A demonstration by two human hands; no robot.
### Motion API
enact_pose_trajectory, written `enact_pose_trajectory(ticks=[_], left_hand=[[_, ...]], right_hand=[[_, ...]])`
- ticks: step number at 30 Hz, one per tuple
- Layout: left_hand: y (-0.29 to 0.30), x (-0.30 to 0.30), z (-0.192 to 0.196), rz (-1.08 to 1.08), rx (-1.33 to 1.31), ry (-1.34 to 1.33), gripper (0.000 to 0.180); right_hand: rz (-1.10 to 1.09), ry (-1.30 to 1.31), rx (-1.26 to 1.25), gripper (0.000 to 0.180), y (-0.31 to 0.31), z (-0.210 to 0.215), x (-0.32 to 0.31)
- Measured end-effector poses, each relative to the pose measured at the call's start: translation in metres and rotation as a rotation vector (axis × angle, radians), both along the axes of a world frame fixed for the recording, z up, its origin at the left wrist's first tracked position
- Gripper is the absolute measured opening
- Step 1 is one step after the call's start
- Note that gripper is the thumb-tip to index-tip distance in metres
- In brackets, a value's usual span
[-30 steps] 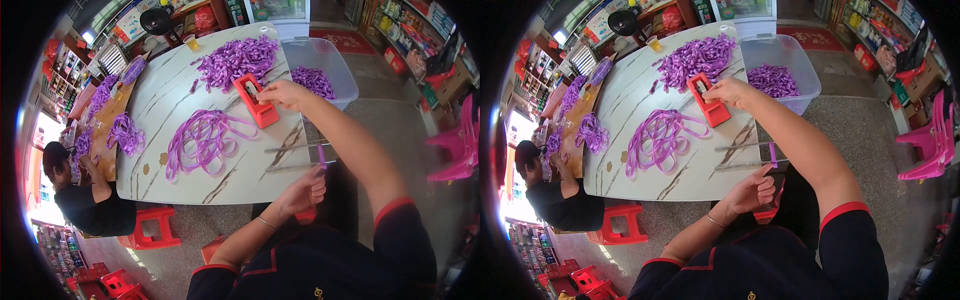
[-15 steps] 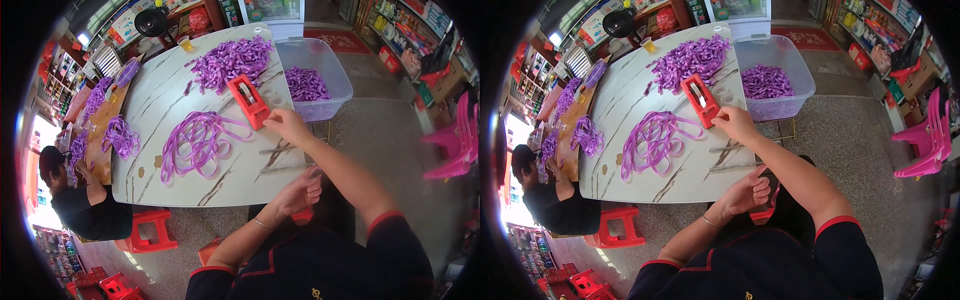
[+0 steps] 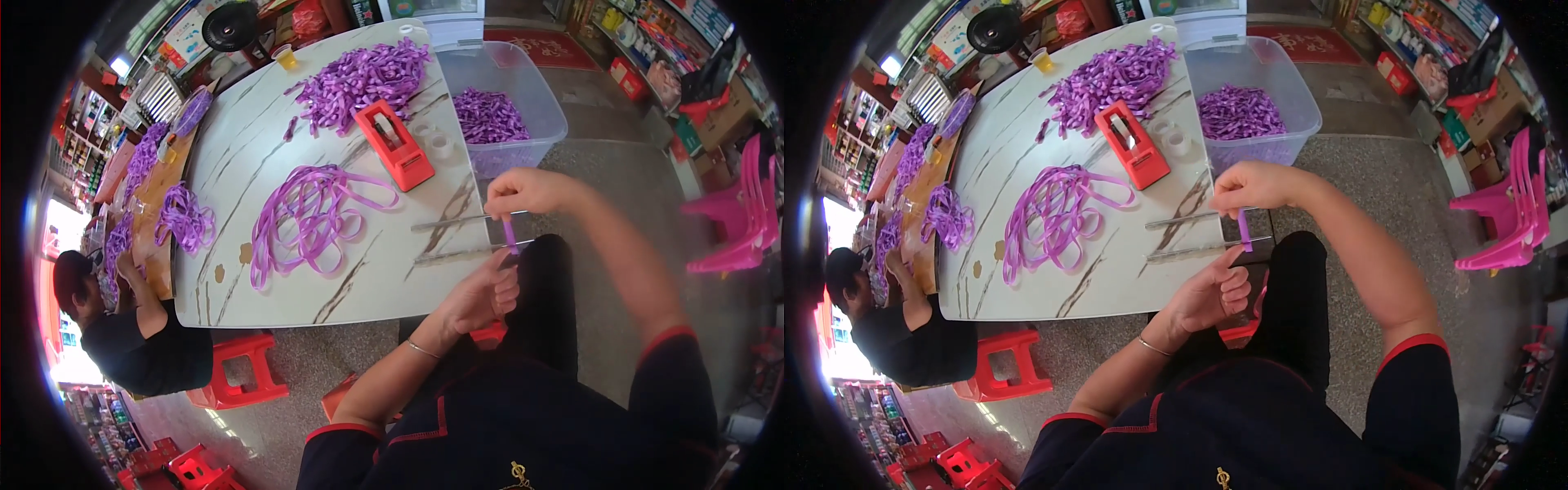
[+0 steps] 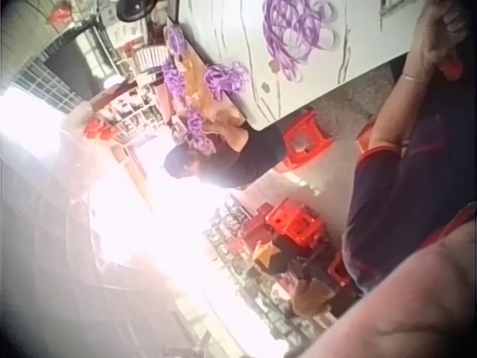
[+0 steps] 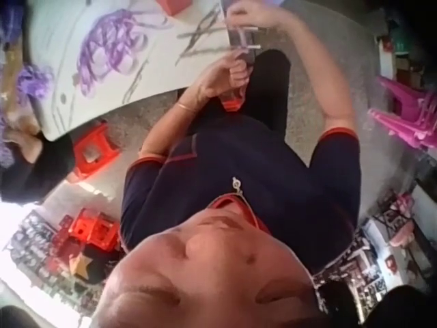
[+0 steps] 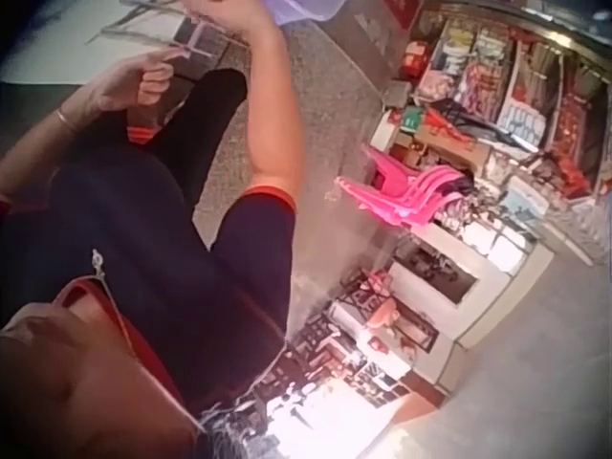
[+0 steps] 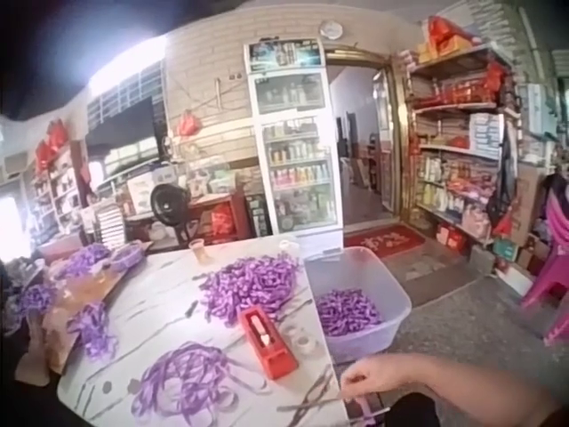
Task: Sorting and preparing purple plastic ribbons into bins at a workshop table.
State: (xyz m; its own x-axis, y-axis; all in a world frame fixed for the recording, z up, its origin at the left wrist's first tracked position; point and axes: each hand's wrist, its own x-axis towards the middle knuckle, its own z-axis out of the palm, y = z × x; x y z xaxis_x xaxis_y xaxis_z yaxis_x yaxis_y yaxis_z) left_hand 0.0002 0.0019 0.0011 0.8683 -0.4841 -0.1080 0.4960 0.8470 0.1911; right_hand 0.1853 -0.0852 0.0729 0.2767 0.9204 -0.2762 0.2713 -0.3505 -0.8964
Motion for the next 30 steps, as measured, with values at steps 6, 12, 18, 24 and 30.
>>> enact_pose_trajectory(ticks=[6, 12, 18, 24, 30], left_hand=[[-0.002, 0.000, 0.001, 0.019, 0.040, -0.014, 0.041], [-0.002, 0.000, 0.002, 0.016, 0.030, -0.034, 0.041], [-0.002, -0.001, 0.003, 0.026, 0.046, -0.028, 0.039], [-0.003, 0.000, 0.005, 0.026, 0.054, -0.018, 0.040], [-0.004, 0.000, 0.003, 0.035, 0.036, 0.000, 0.041]], right_hand=[[0.152, -0.203, -0.247, 0.027, -0.017, -0.006, 0.001], [0.195, -0.478, -0.358, 0.025, -0.017, -0.006, -0.001], [0.169, -0.743, -0.408, 0.024, -0.014, 0.000, -0.011], [0.139, -0.882, -0.472, 0.027, -0.010, -0.001, -0.017], [0.026, -1.068, -0.469, 0.041, -0.024, -0.002, -0.021]])
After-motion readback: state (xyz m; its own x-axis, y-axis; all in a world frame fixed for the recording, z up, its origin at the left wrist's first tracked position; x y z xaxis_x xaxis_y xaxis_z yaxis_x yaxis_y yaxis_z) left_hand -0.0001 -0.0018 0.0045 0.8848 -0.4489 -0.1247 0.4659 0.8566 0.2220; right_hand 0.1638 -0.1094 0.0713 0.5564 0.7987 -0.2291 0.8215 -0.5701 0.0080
